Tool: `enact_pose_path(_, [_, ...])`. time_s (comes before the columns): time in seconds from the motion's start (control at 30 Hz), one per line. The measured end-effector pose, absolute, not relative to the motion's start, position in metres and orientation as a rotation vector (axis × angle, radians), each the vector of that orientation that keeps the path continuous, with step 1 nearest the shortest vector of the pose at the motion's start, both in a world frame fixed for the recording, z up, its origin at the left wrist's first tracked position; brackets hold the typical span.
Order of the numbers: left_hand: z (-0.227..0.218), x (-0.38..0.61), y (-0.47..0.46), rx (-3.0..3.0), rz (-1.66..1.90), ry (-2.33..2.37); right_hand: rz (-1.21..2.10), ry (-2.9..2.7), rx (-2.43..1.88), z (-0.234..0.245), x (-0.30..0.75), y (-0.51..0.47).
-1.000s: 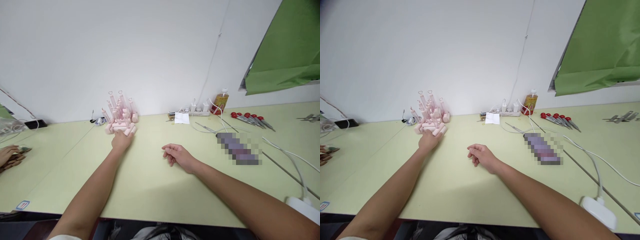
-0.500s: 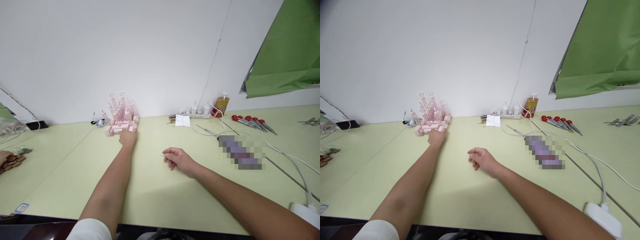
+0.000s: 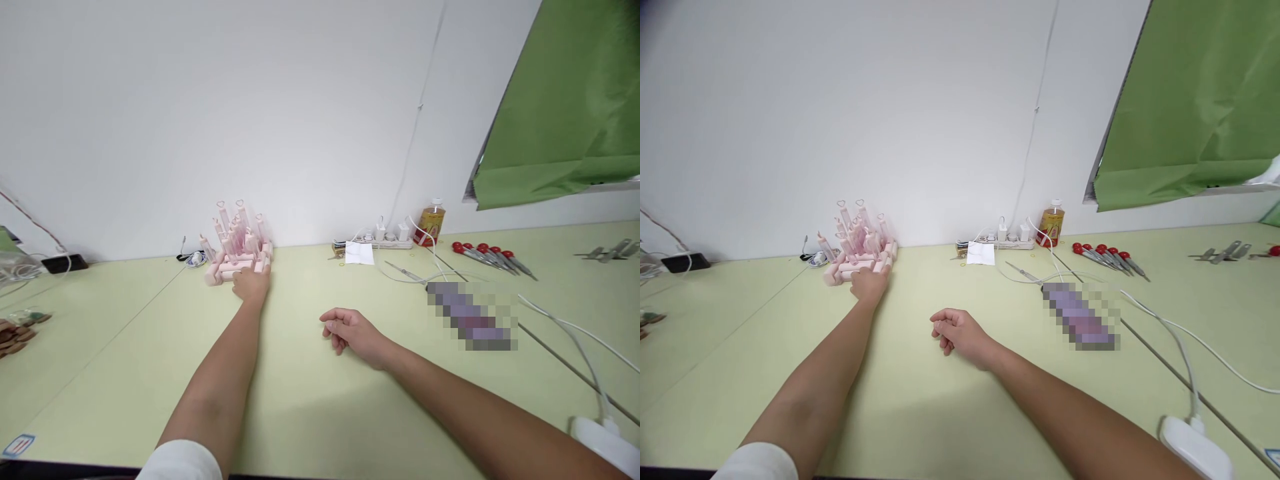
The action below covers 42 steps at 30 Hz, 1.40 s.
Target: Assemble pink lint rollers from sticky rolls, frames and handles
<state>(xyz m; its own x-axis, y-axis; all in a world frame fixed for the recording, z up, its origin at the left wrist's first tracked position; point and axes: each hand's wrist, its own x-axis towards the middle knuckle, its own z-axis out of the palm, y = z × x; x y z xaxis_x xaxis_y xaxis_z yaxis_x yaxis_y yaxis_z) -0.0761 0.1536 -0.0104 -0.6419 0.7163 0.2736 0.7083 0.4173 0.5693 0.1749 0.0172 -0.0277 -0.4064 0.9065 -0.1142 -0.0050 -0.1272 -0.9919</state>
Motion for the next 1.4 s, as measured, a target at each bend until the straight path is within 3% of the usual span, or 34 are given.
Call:
enact_pose_path(0.57, [-0.022, -0.088, 0.157, 1.239, 1.254, 2.647, 1.531, -1.428, -1.065, -0.035, 0.178, 0.023])
enact_pose_path(0.67, [-0.021, -0.099, 0.146, 1.26, 1.238, 2.574, 1.221, -1.544, -1.191, -0.036, 0.186, 0.034])
enact_pose_path(0.83, [-0.023, -0.109, 0.11, 1.556, 1.079, 2.445, 0.419, -1.853, -1.67, -0.035, 0.209, 0.057])
enact_pose_path(1.07, [-0.032, -0.09, 0.047, 2.156, 0.7, 2.227, 0.148, -1.905, -1.839, -0.038, 0.207, 0.059])
enact_pose_path(1.4, [-0.025, -0.075, 0.03, 2.235, 0.555, 2.325, -0.215, -1.921, -1.859, -0.033, 0.201, 0.044])
